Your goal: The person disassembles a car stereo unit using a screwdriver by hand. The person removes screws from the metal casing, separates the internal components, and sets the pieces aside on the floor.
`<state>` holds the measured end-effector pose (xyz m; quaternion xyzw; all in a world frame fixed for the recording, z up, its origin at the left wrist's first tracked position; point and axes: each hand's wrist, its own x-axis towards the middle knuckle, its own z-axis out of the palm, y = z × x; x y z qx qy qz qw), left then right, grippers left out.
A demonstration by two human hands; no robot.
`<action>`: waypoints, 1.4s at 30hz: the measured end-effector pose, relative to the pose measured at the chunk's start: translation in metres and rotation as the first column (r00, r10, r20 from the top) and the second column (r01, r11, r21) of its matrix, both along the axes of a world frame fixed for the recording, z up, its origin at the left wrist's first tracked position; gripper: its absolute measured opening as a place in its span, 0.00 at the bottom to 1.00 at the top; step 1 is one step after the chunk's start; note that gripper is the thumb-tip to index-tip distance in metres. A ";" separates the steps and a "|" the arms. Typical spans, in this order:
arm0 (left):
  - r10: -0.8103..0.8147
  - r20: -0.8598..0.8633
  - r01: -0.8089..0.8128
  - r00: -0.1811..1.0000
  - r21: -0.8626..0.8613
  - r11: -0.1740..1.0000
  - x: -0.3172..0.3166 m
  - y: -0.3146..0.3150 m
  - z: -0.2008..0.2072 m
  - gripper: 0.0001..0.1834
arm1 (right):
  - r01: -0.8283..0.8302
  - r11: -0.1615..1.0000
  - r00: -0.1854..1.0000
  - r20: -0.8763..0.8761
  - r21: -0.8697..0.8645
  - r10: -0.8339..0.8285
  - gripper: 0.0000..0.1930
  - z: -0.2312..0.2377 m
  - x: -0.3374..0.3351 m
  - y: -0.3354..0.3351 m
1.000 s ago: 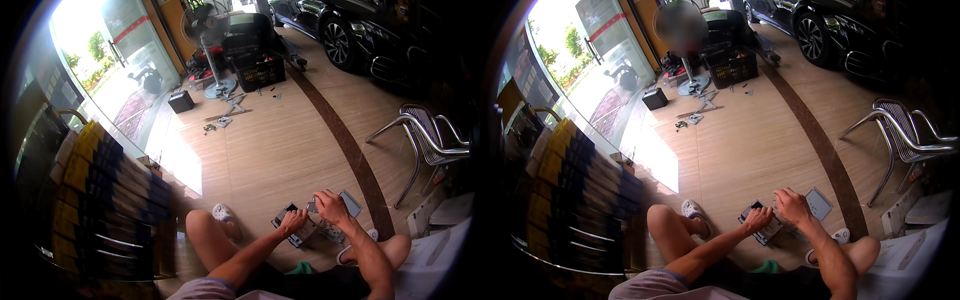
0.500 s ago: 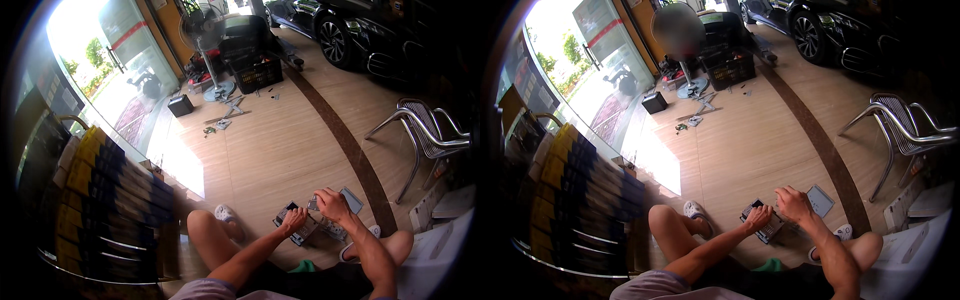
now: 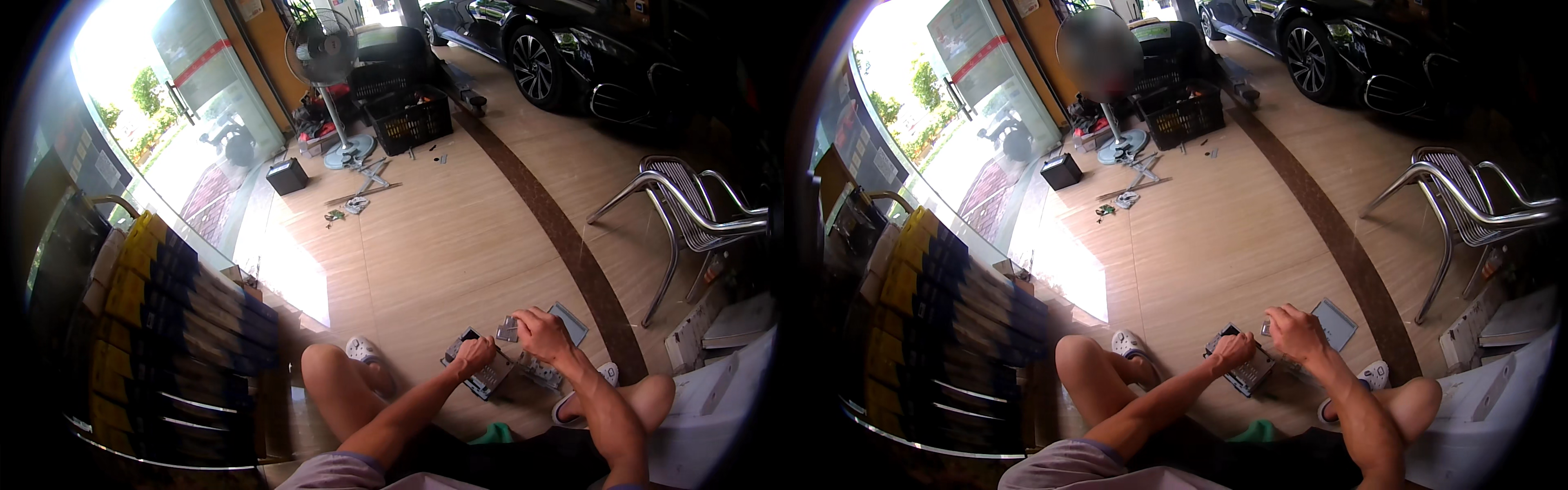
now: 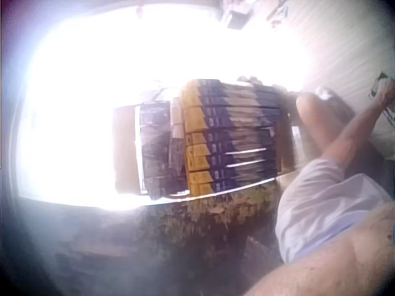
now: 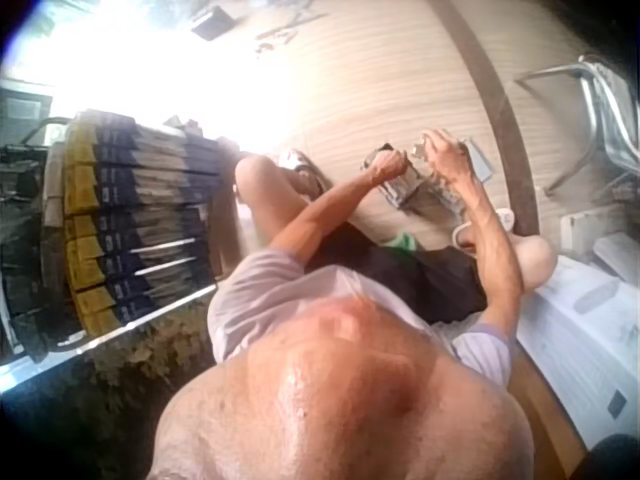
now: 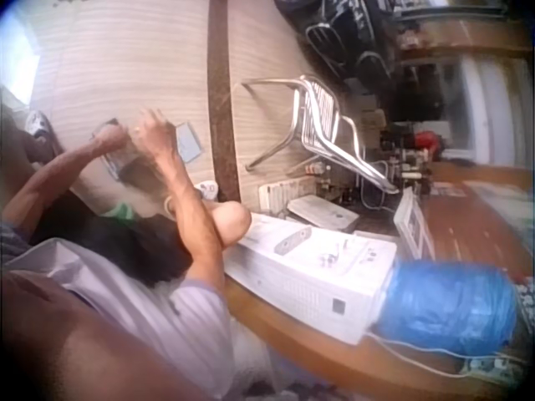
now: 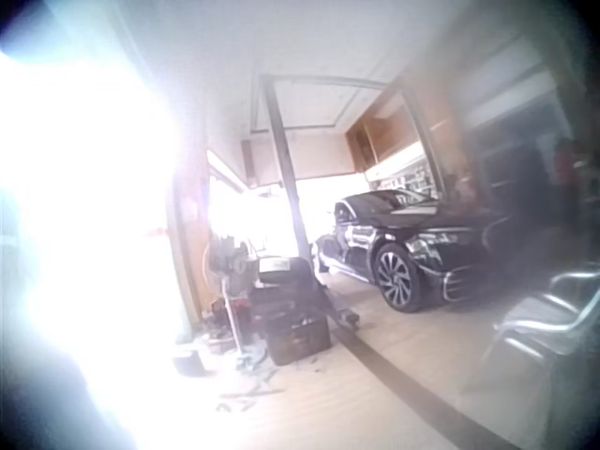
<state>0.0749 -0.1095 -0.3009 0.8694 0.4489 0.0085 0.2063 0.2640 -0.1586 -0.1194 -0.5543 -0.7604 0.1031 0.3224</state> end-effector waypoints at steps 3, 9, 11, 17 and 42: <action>0.022 0.018 -0.022 1.000 -0.048 0.999 0.000 0.002 0.002 0.14 | 0.005 1.000 1.000 0.014 0.005 -0.005 0.10 -0.001 0.002 0.000; 0.040 -0.013 -0.041 0.999 -0.051 0.998 0.002 0.001 0.002 0.14 | -0.002 1.000 1.000 -0.007 0.024 0.003 0.09 0.001 0.003 -0.001; 0.048 -0.014 -0.049 0.999 -0.041 0.998 0.003 -0.001 0.002 0.14 | 0.001 1.000 1.000 -0.017 0.017 0.000 0.09 0.002 0.004 -0.001; 0.046 -0.014 -0.046 0.999 -0.001 0.999 0.005 -0.005 0.007 0.14 | 0.007 1.000 1.000 -0.021 0.009 -0.007 0.09 0.006 0.005 -0.002; 0.643 0.401 -0.062 0.652 -0.817 0.573 0.004 0.027 0.027 0.20 | 0.219 0.957 0.972 -0.129 0.191 -0.196 0.09 0.089 0.054 -0.018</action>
